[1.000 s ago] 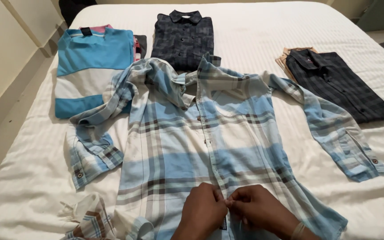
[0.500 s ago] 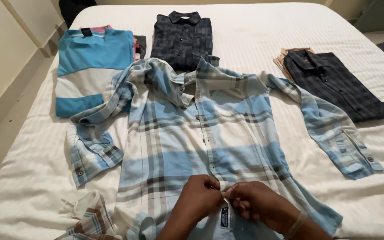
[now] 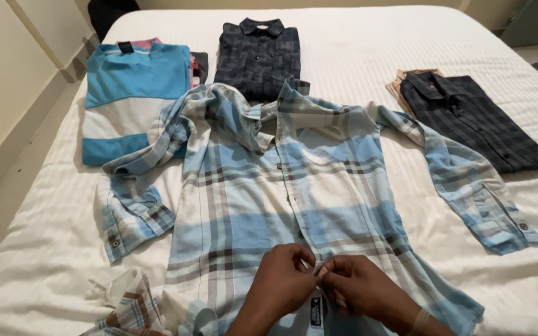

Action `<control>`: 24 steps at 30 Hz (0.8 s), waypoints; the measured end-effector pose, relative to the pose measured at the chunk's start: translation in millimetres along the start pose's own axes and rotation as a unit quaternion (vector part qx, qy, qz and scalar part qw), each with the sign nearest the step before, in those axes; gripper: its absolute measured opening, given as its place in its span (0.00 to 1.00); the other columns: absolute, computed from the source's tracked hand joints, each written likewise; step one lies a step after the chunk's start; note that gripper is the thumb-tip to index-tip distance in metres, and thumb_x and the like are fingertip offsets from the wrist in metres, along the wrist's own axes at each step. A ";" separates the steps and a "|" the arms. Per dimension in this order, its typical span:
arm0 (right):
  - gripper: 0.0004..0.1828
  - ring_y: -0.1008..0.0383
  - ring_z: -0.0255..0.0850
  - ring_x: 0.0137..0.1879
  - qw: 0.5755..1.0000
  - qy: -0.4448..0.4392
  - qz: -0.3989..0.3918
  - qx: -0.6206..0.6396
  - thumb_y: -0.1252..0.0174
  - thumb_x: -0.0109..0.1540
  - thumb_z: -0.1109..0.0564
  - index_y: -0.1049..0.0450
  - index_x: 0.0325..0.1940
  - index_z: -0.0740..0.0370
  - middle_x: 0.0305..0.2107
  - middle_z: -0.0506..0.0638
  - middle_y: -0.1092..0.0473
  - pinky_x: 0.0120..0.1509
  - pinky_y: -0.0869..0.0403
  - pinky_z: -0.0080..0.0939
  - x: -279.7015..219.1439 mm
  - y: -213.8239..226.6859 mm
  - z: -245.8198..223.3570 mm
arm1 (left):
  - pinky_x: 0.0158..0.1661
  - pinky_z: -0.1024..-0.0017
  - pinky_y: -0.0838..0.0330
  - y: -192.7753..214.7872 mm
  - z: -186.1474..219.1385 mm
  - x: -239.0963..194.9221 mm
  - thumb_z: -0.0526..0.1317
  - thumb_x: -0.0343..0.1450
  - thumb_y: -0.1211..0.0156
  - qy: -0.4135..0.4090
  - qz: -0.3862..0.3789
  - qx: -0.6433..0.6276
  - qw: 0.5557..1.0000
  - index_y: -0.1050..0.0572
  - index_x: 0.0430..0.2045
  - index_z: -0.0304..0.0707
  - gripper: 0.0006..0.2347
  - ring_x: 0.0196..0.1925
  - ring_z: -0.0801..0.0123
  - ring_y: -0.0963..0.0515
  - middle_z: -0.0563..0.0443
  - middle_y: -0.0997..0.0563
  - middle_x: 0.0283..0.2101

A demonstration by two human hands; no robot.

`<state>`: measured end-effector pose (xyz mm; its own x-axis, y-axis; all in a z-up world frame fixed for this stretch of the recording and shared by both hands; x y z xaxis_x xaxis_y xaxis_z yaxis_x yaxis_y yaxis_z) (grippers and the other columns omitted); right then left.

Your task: Buttoning and organizing several shirts laid out on a bed.

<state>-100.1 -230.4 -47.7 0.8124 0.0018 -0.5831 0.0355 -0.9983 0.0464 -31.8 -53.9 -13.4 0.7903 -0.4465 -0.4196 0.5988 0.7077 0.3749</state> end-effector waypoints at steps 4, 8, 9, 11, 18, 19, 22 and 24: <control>0.12 0.32 0.34 0.20 0.999 -0.040 0.004 -0.004 0.43 0.66 0.52 0.22 0.40 0.64 0.16 0.46 0.31 0.25 0.36 0.34 -3.7 3.2 -3.2 | 0.34 0.69 0.24 2.2 5.6 -6.2 0.40 0.63 0.31 -0.014 -0.011 0.002 1.000 0.18 0.35 0.33 0.12 0.31 0.65 0.16 0.45 0.16 0.29; 0.13 0.30 0.33 0.20 0.999 -0.044 -0.014 0.015 0.44 0.66 0.50 0.21 0.41 0.62 0.19 0.45 0.29 0.24 0.36 0.32 -1.0 8.2 3.0 | 0.32 0.69 0.26 0.6 10.7 -12.1 0.41 0.63 0.29 -0.034 0.005 -0.001 0.999 0.19 0.36 0.33 0.13 0.28 0.65 0.18 0.45 0.18 0.27; 0.13 0.30 0.33 0.20 0.999 -0.044 -0.013 0.015 0.44 0.66 0.50 0.21 0.41 0.62 0.19 0.45 0.29 0.24 0.36 0.32 -0.7 8.2 2.4 | 0.32 0.69 0.26 0.6 11.1 -12.1 0.41 0.63 0.29 -0.035 0.006 -0.001 0.999 0.19 0.36 0.33 0.13 0.28 0.65 0.18 0.45 0.18 0.27; 0.13 0.29 0.33 0.20 0.998 -0.053 -0.019 0.025 0.44 0.66 0.49 0.22 0.41 0.61 0.21 0.46 0.28 0.23 0.37 0.32 0.0 7.4 2.0 | 0.30 0.69 0.27 0.6 11.8 -12.4 0.40 0.63 0.30 -0.049 0.000 -0.007 0.999 0.20 0.36 0.33 0.12 0.28 0.67 0.18 0.45 0.18 0.27; 0.13 0.29 0.34 0.22 1.000 0.002 -0.014 0.016 0.41 0.64 0.51 0.21 0.41 0.65 0.20 0.47 0.27 0.26 0.33 0.34 26.4 11.6 39.3 | 0.32 0.65 0.28 -3.2 10.4 -10.7 0.41 0.64 0.31 -0.036 -0.002 0.046 0.998 0.20 0.33 0.32 0.11 0.29 0.62 0.19 0.43 0.20 0.27; 0.13 0.29 0.34 0.22 0.999 0.024 -0.014 0.021 0.40 0.64 0.52 0.21 0.41 0.66 0.20 0.48 0.28 0.27 0.33 0.35 27.4 10.9 33.5 | 0.34 0.64 0.27 -3.7 6.2 -4.6 0.41 0.65 0.31 -0.058 0.012 0.045 0.997 0.20 0.33 0.32 0.11 0.31 0.61 0.19 0.43 0.20 0.29; 0.12 0.28 0.35 0.24 0.997 0.065 0.027 -0.019 0.38 0.63 0.53 0.19 0.41 0.65 0.20 0.47 0.26 0.29 0.31 0.37 16.4 16.1 24.3 | 0.39 0.64 0.25 -4.4 5.1 -5.0 0.41 0.65 0.33 -0.051 0.006 0.021 0.998 0.21 0.35 0.35 0.11 0.35 0.60 0.17 0.44 0.18 0.31; 0.11 0.27 0.36 0.25 0.991 0.090 0.068 -0.068 0.38 0.61 0.54 0.18 0.41 0.63 0.20 0.47 0.25 0.31 0.29 0.38 8.2 30.7 14.3 | 0.41 0.64 0.24 -0.8 0.5 -5.8 0.41 0.65 0.34 -0.027 -0.009 -0.002 1.000 0.21 0.38 0.37 0.12 0.37 0.60 0.15 0.44 0.17 0.32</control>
<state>-100.7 -261.8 -62.7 0.9053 -0.1100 -0.4102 -0.0139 -0.9730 0.2303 -36.8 -52.1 -10.8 0.7853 -0.4882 -0.3809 0.6127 0.7011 0.3646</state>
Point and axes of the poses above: each hand's wrist, its own x-axis towards the middle knuckle, its own y-axis out of the back of the hand, z = x × y, the point moved 1 cm from there along x, towards the middle knuckle
